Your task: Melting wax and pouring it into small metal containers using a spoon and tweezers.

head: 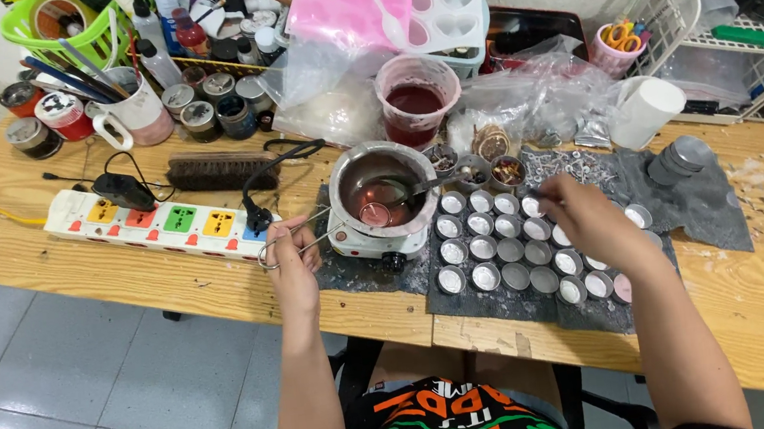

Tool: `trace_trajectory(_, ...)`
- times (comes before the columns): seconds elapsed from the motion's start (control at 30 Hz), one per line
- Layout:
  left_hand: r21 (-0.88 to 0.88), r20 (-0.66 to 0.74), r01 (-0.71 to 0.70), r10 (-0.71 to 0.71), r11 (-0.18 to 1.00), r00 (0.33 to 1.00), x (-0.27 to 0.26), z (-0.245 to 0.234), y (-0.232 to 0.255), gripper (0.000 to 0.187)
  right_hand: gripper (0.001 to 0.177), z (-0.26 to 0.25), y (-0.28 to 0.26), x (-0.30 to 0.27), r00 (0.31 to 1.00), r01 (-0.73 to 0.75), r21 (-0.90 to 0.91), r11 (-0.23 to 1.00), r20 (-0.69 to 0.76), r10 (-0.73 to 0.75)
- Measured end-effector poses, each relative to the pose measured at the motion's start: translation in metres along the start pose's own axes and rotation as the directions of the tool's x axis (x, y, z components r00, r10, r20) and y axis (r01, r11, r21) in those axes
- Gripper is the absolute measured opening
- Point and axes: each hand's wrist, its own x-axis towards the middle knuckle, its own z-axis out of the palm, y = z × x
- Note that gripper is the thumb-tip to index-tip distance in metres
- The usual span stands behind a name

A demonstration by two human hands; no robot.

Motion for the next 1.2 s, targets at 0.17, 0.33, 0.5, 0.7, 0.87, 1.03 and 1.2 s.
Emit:
trace_trajectory(0.17, -0.012, -0.001, 0.001, -0.001, 1.000, 1.000, 0.003, -0.001, -0.003, 0.031, 0.023, -0.033, -0.108, 0.001, 0.915, 0.366, 0.006, 0.930, -0.181, -0.359)
trace_trajectory(0.33, -0.017, 0.010, -0.018, 0.018, 1.000, 1.000, 0.002, -0.003, -0.005, 0.030, 0.015, -0.005, -0.167, 0.028, 0.786, 0.506, -0.357, 0.785, -0.184, -0.590)
trace_trajectory(0.5, -0.026, 0.026, -0.019, 0.020, 0.999, 0.999, 0.002, -0.004, -0.006, 0.031, 0.020, 0.025, -0.192, 0.058, 0.795, 0.556, -0.537, 0.635, 0.120, -0.595)
trace_trajectory(0.7, -0.042, 0.043, -0.005, 0.006, 0.999, 0.999, 0.005, -0.007, -0.012, 0.032, 0.017, 0.044, -0.176, 0.070, 0.787, 0.583, -0.439, 0.684, 0.096, -0.609)
trace_trajectory(0.87, -0.042, 0.039, 0.005, -0.003, 0.999, 0.999, 0.005, -0.006, -0.007, 0.031, 0.012, 0.035, -0.174, 0.063, 0.773, 0.583, -0.422, 0.694, 0.026, -0.634)
trace_trajectory(1.03, -0.018, 0.039, -0.012, 0.013, 1.000, 0.999, 0.002, -0.003, -0.003, 0.032, 0.015, 0.035, -0.177, 0.062, 0.789, 0.563, -0.423, 0.710, 0.020, -0.614)
trace_trajectory(1.2, -0.061, 0.042, 0.000, 0.003, 0.998, 0.999, 0.003, -0.005, -0.005, 0.031, 0.015, 0.049, -0.172, 0.065, 0.802, 0.563, -0.390, 0.729, 0.046, -0.595)
